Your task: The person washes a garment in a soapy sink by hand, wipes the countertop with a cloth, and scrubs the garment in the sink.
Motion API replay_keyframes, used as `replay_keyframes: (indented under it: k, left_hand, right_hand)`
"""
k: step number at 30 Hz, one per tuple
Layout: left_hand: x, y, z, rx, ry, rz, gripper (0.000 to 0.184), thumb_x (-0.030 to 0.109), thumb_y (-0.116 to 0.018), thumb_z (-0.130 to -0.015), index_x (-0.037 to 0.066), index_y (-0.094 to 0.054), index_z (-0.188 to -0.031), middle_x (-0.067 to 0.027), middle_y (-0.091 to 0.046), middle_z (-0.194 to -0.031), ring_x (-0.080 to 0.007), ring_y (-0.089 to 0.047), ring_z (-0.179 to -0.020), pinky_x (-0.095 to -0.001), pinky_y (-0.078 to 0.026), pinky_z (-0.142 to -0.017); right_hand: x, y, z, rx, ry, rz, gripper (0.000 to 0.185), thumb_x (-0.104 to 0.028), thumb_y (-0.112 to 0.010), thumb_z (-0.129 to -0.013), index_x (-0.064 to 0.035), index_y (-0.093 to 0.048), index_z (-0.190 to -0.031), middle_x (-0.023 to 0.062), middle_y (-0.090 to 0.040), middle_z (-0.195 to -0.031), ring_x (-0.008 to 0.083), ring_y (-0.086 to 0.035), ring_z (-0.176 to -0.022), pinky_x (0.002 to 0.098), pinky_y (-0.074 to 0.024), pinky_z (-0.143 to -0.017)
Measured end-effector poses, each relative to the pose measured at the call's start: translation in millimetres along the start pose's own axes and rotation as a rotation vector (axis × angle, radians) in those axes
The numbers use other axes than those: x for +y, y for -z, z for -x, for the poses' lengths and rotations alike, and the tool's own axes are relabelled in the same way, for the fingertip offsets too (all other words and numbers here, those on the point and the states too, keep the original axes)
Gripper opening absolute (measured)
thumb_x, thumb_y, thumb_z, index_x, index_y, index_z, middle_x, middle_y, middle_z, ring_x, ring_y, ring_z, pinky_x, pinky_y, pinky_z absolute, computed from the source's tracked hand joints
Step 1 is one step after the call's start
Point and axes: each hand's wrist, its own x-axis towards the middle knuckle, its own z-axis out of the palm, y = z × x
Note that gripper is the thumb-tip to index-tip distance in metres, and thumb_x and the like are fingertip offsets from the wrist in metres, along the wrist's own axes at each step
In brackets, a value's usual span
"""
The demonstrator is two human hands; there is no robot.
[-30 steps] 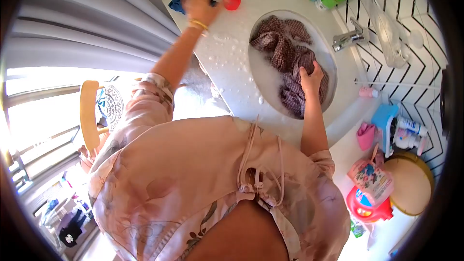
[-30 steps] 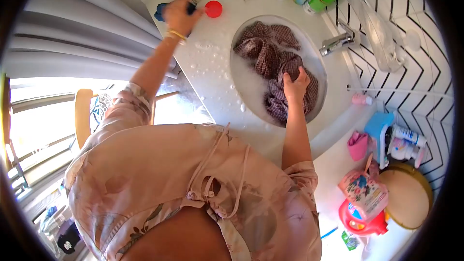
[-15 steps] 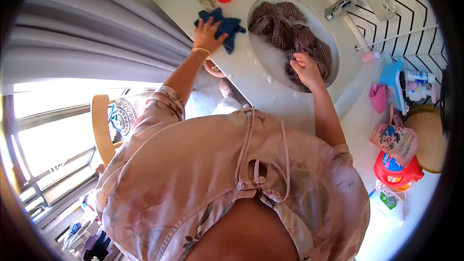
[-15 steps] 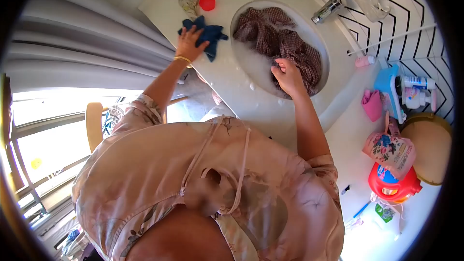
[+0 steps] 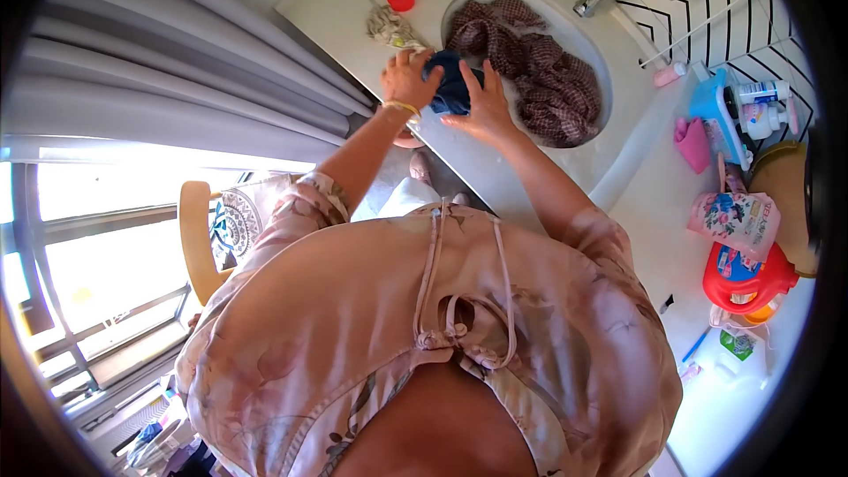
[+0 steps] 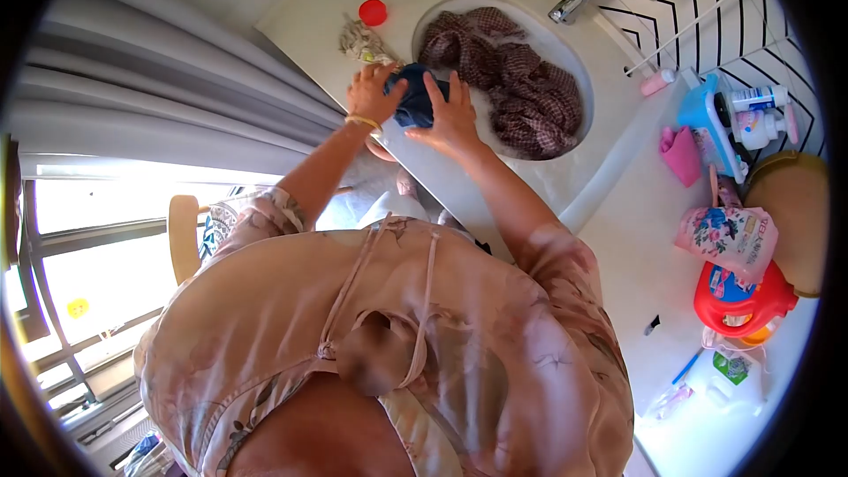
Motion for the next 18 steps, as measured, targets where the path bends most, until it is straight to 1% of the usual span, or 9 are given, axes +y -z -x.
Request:
replay_keyframes:
  k: [2, 3, 6, 7, 8, 10, 14, 15, 18]
  left_hand:
    - [-27, -5, -25, 0.049, -0.123, -0.233, 0.045, 0.041, -0.051, -0.080, 0.029, -0.048, -0.123, -0.0062, -0.034, -0.136, -0.0319, -0.028, -0.127, -0.0581, -0.024, -0.098]
    - [-39, -8, -37, 0.076, -0.193, -0.346, 0.044, 0.040, -0.050, -0.082, 0.031, -0.046, -0.125, -0.0046, -0.032, -0.138, -0.0311, -0.025, -0.129, -0.0601, -0.022, -0.098]
    - [-64, -6, -63, -0.192, -0.172, -0.371, 0.044, 0.040, -0.048, -0.085, 0.035, -0.040, -0.128, 0.0026, -0.022, -0.143, -0.0299, -0.018, -0.132, -0.0637, -0.016, -0.099]
    - [-63, 0, -63, -0.198, -0.185, -0.426, 0.043, 0.042, -0.047, -0.085, 0.034, -0.042, -0.127, 0.0053, -0.022, -0.143, -0.0282, -0.019, -0.133, -0.0620, -0.017, -0.100]
    - [-65, 3, -69, -0.185, -0.184, -0.427, 0.042, 0.043, -0.047, -0.085, 0.034, -0.044, -0.126, 0.0059, -0.022, -0.143, -0.0281, -0.019, -0.132, -0.0613, -0.018, -0.100]
    - [-77, 4, -76, -0.175, -0.167, -0.431, 0.040, 0.043, -0.047, -0.085, 0.033, -0.047, -0.123, 0.0069, -0.022, -0.143, -0.0278, -0.020, -0.132, -0.0600, -0.018, -0.101]
    - [-112, 3, -100, 0.009, -0.114, -0.394, 0.033, 0.035, -0.053, -0.081, 0.026, -0.056, -0.113, 0.0026, -0.034, -0.137, -0.0248, -0.036, -0.123, -0.0530, -0.032, -0.097]
    - [-128, 2, -113, 0.048, -0.123, -0.363, 0.032, 0.035, -0.053, -0.081, 0.025, -0.057, -0.111, 0.0022, -0.036, -0.136, -0.0249, -0.038, -0.122, -0.0516, -0.033, -0.096]
    - [-175, 2, -148, 0.157, -0.150, -0.290, 0.030, 0.033, -0.055, -0.079, 0.024, -0.059, -0.108, 0.0011, -0.041, -0.132, -0.0251, -0.042, -0.117, -0.0468, -0.038, -0.092]
  right_hand:
    - [-11, -18, -16, -0.002, -0.081, 0.066, 0.100, -0.047, -0.075, -0.057, -0.0273, -0.021, -0.138, 0.0227, -0.014, -0.141, 0.0502, -0.018, -0.125, 0.0591, -0.0309, -0.092]
    - [-13, -30, -21, 0.032, -0.080, 0.019, 0.082, -0.046, -0.071, -0.063, -0.0287, -0.032, -0.133, 0.0193, -0.019, -0.141, 0.0495, -0.019, -0.125, 0.0625, -0.0306, -0.090]
    - [-34, -43, -23, 0.001, -0.049, 0.199, 0.059, -0.039, -0.067, -0.071, -0.0231, -0.046, -0.124, 0.0149, -0.025, -0.140, 0.0491, -0.020, -0.124, 0.0625, -0.0310, -0.089]
    - [-44, -39, -18, 0.089, -0.002, 0.209, 0.041, -0.033, -0.063, -0.074, -0.0189, -0.056, -0.112, 0.0122, -0.029, -0.138, 0.0485, -0.023, -0.123, 0.0630, -0.0285, -0.091]
    - [-47, -43, -16, 0.116, 0.060, 0.238, 0.040, -0.031, -0.064, -0.073, -0.0176, -0.058, -0.110, 0.0131, -0.029, -0.138, 0.0490, -0.024, -0.122, 0.0640, -0.0248, -0.092]
    - [-58, -49, -13, 0.139, 0.145, 0.299, 0.038, -0.029, -0.062, -0.075, -0.0180, -0.058, -0.111, 0.0132, -0.032, -0.136, 0.0481, -0.026, -0.121, 0.0639, -0.0275, -0.091]
    - [-72, -51, -6, 0.073, 0.231, 0.206, 0.041, -0.026, -0.067, -0.072, -0.0178, -0.057, -0.110, 0.0141, -0.031, -0.136, 0.0460, -0.025, -0.123, 0.0620, -0.0286, -0.092]
    - [-69, -49, 1, 0.055, 0.247, 0.214, 0.041, -0.030, -0.065, -0.074, -0.0190, -0.057, -0.112, 0.0140, -0.032, -0.135, 0.0445, -0.024, -0.125, 0.0625, -0.0276, -0.092]
    - [-46, -33, 39, -0.014, 0.266, 0.178, 0.043, -0.026, -0.067, -0.070, -0.0187, -0.056, -0.111, 0.0136, -0.032, -0.134, 0.0439, -0.023, -0.125, 0.0616, -0.0285, -0.092]
